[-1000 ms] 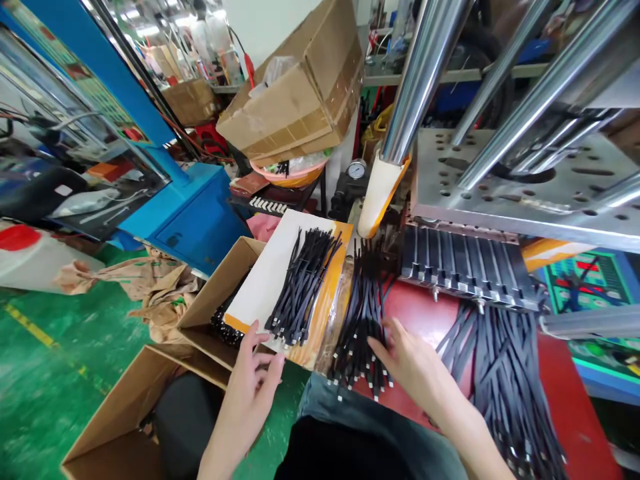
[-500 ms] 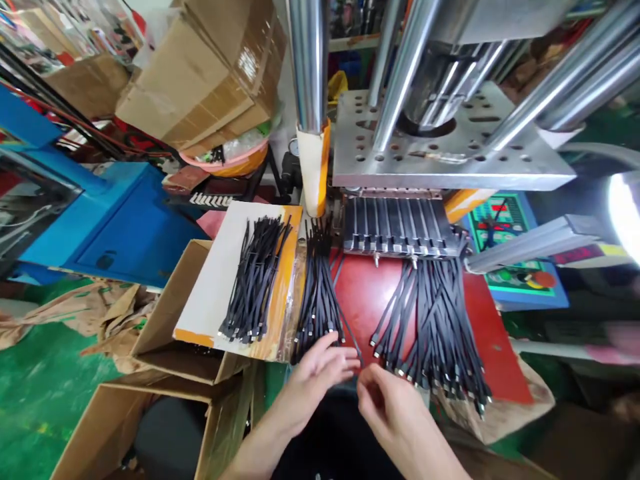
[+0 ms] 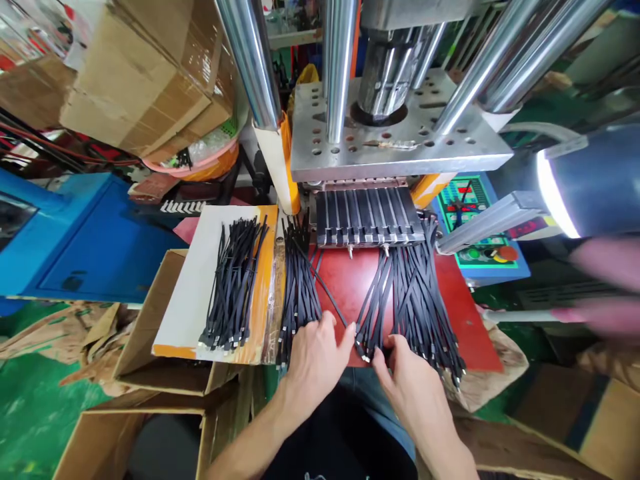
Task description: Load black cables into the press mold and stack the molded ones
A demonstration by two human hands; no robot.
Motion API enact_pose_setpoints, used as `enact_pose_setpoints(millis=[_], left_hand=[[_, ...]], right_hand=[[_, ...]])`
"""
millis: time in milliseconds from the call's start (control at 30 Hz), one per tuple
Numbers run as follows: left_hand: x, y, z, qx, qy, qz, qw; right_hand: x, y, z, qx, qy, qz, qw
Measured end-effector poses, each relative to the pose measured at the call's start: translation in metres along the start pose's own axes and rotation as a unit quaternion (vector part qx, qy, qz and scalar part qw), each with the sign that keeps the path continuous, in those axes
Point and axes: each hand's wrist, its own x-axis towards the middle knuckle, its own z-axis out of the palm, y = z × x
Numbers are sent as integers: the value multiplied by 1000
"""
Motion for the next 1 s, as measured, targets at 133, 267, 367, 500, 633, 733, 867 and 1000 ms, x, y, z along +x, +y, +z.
enact_pose_setpoints(millis=[133, 267, 367, 500, 633, 733, 867, 1000], left_hand=[[27, 24, -8, 95, -6, -1, 995], [39, 25, -8, 82, -10, 10, 997], [37, 21, -8, 70, -15, 16, 997], [36, 16, -16, 35, -21, 23, 999], [33, 6, -26, -52, -90, 48, 993], [19, -2, -23, -147, -180, 59, 971], [-6, -10, -4, -424, -209, 36, 881], [-22, -13, 4, -525, -224, 17, 821]], right_hand=[[4, 7, -9, 64, -10, 11, 998], [0, 15, -18, 186, -31, -8, 982], [-7, 14, -21, 232, -24, -7, 973], [-12, 1, -28, 279, -18, -49, 959], [-20, -10, -35, 334, -49, -129, 932], [-31, -13, -30, 352, -61, -162, 920], [-45, -10, -20, 324, -138, -148, 924], [-50, -3, -26, 326, -217, -142, 909]])
